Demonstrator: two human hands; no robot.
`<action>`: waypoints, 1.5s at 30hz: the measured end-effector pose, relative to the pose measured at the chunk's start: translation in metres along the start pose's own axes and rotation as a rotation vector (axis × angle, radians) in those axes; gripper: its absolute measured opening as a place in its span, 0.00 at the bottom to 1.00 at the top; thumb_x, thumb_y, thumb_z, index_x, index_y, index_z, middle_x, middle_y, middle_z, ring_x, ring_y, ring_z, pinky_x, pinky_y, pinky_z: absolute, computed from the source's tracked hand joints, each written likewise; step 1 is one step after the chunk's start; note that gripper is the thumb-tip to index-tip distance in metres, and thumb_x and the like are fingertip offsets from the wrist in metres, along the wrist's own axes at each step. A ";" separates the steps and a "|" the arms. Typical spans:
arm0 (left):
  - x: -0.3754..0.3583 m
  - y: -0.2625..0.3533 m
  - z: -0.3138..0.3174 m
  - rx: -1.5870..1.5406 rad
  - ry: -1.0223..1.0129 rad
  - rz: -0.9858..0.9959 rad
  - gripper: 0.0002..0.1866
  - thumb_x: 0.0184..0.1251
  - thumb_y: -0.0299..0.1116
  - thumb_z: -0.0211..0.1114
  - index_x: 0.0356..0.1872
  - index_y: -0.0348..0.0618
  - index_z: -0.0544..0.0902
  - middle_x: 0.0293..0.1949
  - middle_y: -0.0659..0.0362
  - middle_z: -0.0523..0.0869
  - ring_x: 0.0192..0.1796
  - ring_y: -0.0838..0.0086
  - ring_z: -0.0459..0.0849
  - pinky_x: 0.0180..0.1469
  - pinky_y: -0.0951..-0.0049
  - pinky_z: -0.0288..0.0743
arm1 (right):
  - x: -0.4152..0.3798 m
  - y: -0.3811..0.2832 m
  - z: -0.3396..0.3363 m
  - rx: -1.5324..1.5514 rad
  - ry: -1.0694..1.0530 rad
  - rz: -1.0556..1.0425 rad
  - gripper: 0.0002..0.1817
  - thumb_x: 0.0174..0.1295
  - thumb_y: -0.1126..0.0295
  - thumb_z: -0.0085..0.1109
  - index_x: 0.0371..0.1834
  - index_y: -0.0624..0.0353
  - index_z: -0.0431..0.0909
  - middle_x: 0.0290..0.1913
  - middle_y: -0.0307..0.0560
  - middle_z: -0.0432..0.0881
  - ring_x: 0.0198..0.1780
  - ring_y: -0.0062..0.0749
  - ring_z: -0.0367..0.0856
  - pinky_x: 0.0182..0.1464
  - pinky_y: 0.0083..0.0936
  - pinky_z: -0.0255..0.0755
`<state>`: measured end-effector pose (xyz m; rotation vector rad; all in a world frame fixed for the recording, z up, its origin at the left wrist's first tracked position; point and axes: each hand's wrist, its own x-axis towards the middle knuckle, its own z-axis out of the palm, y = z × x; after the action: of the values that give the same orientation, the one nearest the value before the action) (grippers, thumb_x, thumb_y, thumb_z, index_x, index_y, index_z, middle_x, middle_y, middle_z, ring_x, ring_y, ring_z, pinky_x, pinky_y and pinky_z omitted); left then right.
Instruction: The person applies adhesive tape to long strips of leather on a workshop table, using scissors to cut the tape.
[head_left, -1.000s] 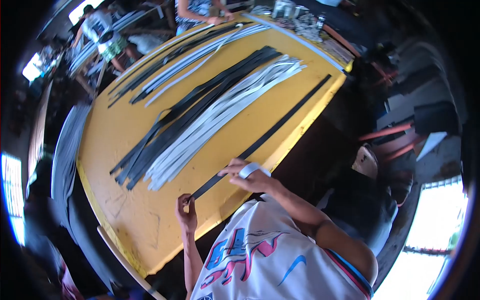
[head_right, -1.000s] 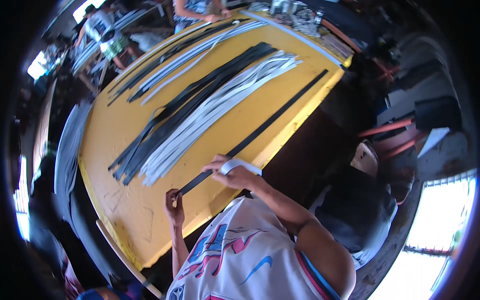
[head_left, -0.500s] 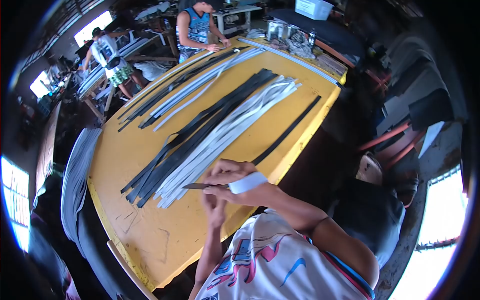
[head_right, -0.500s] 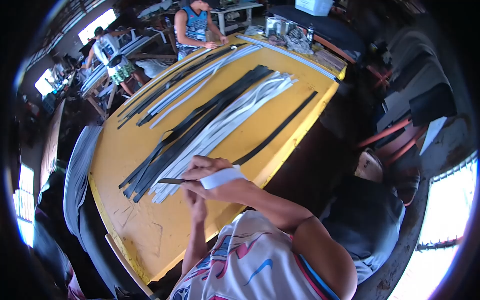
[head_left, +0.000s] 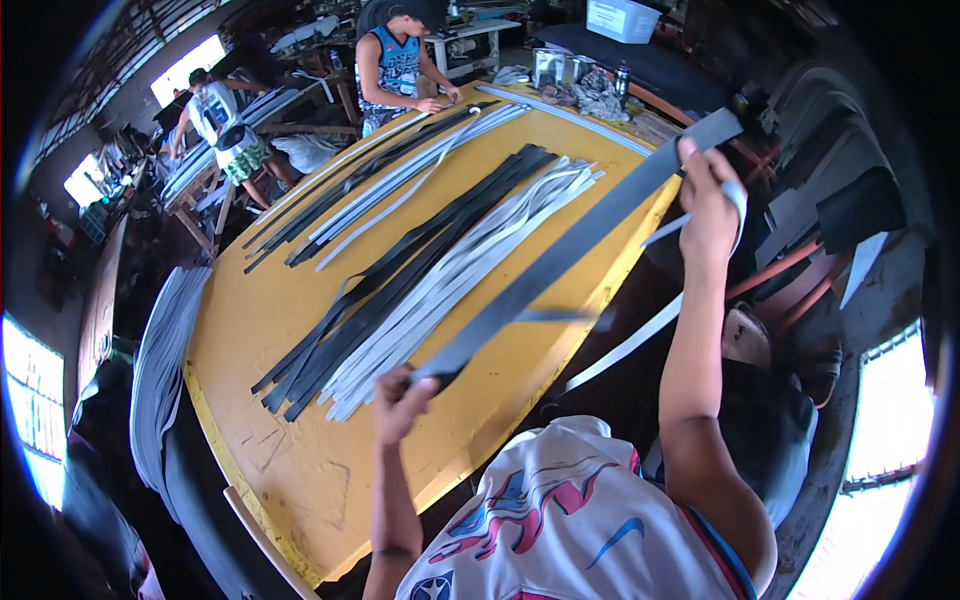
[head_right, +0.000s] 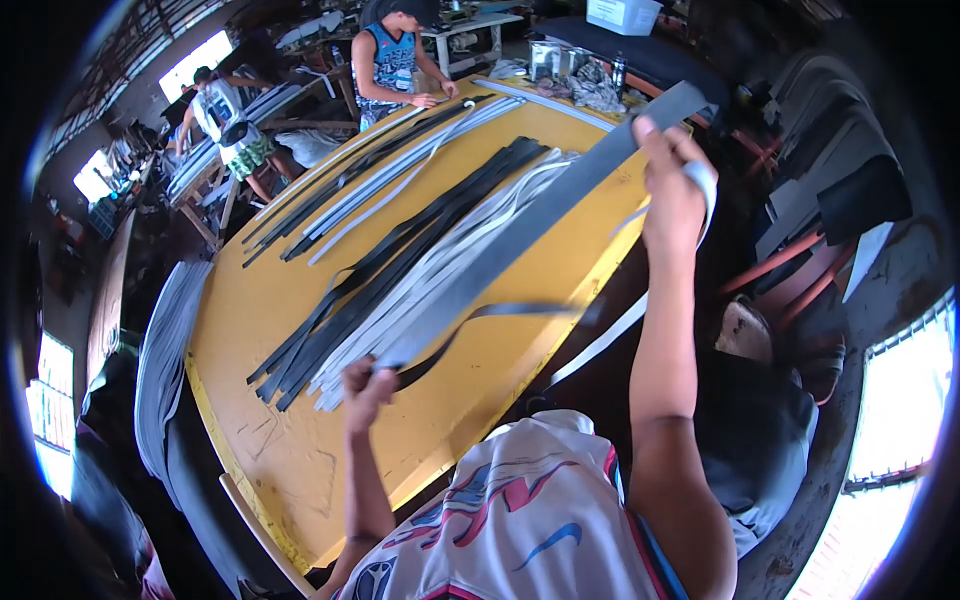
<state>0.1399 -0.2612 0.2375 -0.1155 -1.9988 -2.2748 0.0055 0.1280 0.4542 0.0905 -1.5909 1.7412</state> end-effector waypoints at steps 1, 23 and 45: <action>-0.005 0.017 -0.013 0.024 0.126 0.000 0.12 0.66 0.34 0.73 0.25 0.43 0.82 0.19 0.68 0.78 0.19 0.87 0.74 0.20 0.81 0.64 | 0.014 -0.001 -0.003 0.050 0.060 0.022 0.07 0.67 0.68 0.69 0.37 0.60 0.86 0.22 0.25 0.70 0.20 0.08 0.57 0.22 0.17 0.42; -0.082 -0.074 -0.103 1.286 0.391 -0.308 0.27 0.67 0.52 0.72 0.19 0.40 0.76 0.16 0.51 0.79 0.19 0.58 0.76 0.26 0.55 0.69 | 0.200 0.360 -0.117 -0.459 0.166 0.399 0.19 0.58 0.52 0.76 0.39 0.55 0.87 0.20 0.29 0.66 0.18 0.19 0.57 0.23 0.27 0.53; -0.038 -0.214 -0.016 1.636 0.390 -0.311 0.23 0.66 0.54 0.69 0.26 0.45 0.74 0.26 0.54 0.77 0.36 0.53 0.77 0.43 0.50 0.67 | 0.245 0.612 -0.222 -0.955 0.311 0.649 0.31 0.65 0.37 0.63 0.51 0.57 0.85 0.45 0.49 0.90 0.49 0.45 0.88 0.53 0.38 0.77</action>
<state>0.1493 -0.2486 0.0197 0.7036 -2.9077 -0.0913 -0.4177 0.4796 0.0297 -1.1991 -2.1562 1.1239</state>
